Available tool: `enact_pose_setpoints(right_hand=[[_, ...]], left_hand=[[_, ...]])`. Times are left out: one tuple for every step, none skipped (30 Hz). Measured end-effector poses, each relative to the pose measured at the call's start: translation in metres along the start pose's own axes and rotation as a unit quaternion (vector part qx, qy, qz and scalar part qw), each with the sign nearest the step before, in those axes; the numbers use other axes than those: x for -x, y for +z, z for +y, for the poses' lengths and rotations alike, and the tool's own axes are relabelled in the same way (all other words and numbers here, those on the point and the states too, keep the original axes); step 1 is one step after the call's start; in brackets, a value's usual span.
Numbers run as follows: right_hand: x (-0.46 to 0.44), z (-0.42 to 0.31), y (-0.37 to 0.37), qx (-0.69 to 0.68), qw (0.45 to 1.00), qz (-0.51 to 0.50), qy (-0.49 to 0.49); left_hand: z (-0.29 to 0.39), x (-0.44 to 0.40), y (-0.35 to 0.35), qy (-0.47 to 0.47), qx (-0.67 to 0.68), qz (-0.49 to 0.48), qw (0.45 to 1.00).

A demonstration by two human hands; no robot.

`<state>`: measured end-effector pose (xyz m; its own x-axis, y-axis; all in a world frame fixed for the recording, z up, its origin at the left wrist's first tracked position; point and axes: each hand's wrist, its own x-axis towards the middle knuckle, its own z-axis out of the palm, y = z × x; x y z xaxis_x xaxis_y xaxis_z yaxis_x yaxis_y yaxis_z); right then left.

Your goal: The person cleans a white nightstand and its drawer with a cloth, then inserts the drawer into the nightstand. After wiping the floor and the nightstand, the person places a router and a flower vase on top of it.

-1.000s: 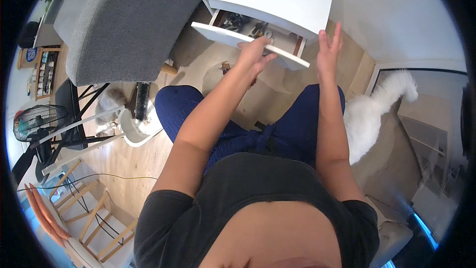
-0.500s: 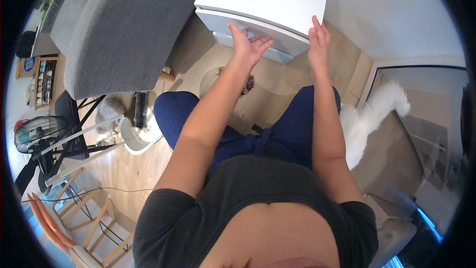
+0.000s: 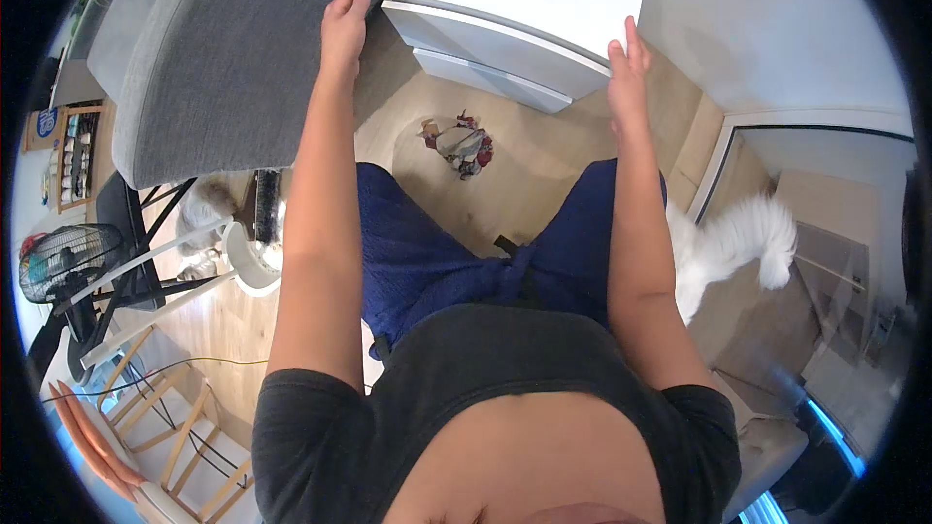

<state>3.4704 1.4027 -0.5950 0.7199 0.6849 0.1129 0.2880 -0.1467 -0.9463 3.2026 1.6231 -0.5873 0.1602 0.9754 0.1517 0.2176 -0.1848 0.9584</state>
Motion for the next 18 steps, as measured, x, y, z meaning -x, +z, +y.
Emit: enact_pose_setpoints(right_hand=[[0.001,0.003,0.001,-0.007,1.0,0.014,-0.007],[0.001,0.004,0.001,-0.004,1.0,0.013,-0.006],[0.002,0.004,0.002,-0.073,0.995,0.023,0.063],[0.004,0.005,0.003,-0.141,0.981,0.032,0.131],[0.003,0.008,0.002,-0.14,0.981,0.032,0.132],[-0.001,0.01,-0.001,-0.158,0.979,-0.014,0.128],[-0.003,0.013,-0.005,-0.175,0.975,-0.056,0.123],[-0.002,0.017,-0.006,-0.175,0.976,-0.048,0.12],[0.0,0.014,-0.004,-0.169,0.979,-0.033,0.111],[0.003,0.011,-0.003,-0.161,0.981,-0.02,0.104],[0.004,0.013,-0.004,-0.159,0.981,-0.018,0.105],[0.005,0.011,-0.004,-0.158,0.982,-0.012,0.103],[0.008,0.01,-0.004,-0.16,0.981,-0.012,0.112],[0.01,0.008,-0.006,-0.162,0.979,-0.011,0.119],[0.013,0.008,-0.008,-0.165,0.98,-0.004,0.115],[0.016,0.009,-0.009,-0.169,0.98,-0.004,0.106],[0.019,0.01,-0.011,-0.174,0.98,-0.005,0.097],[0.023,0.011,-0.013,-0.175,0.98,0.001,0.095]], left_hand=[[0.004,0.0,0.001,-0.002,0.001,-0.001,1.0],[0.009,0.001,0.003,-0.004,-0.008,-0.024,1.0],[0.012,0.003,0.005,-0.006,-0.016,-0.047,0.999],[0.014,0.007,0.006,-0.009,-0.015,-0.047,0.999],[0.017,0.01,0.008,-0.043,0.011,-0.051,0.998],[0.017,0.01,0.011,-0.074,0.037,-0.055,0.995],[0.016,0.009,0.011,-0.071,0.039,-0.06,0.995],[0.014,0.009,0.01,-0.076,0.051,-0.068,0.993],[0.017,0.007,0.01,-0.079,0.065,-0.077,0.992],[0.019,0.006,0.01,-0.074,0.068,-0.084,0.991],[0.019,0.007,0.009,-0.074,0.07,-0.093,0.99],[0.018,0.007,0.008,-0.074,0.071,-0.1,0.99],[0.017,0.006,0.01,-0.071,0.076,-0.101,0.989],[0.017,0.007,0.012,-0.066,0.077,-0.106,0.989],[0.02,0.008,0.014,-0.064,0.067,-0.11,0.99],[0.022,0.01,0.015,-0.063,0.058,-0.113,0.99],[0.024,0.011,0.018,-0.081,0.043,-0.097,0.991],[0.026,0.012,0.021,-0.077,0.044,-0.101,0.991]])
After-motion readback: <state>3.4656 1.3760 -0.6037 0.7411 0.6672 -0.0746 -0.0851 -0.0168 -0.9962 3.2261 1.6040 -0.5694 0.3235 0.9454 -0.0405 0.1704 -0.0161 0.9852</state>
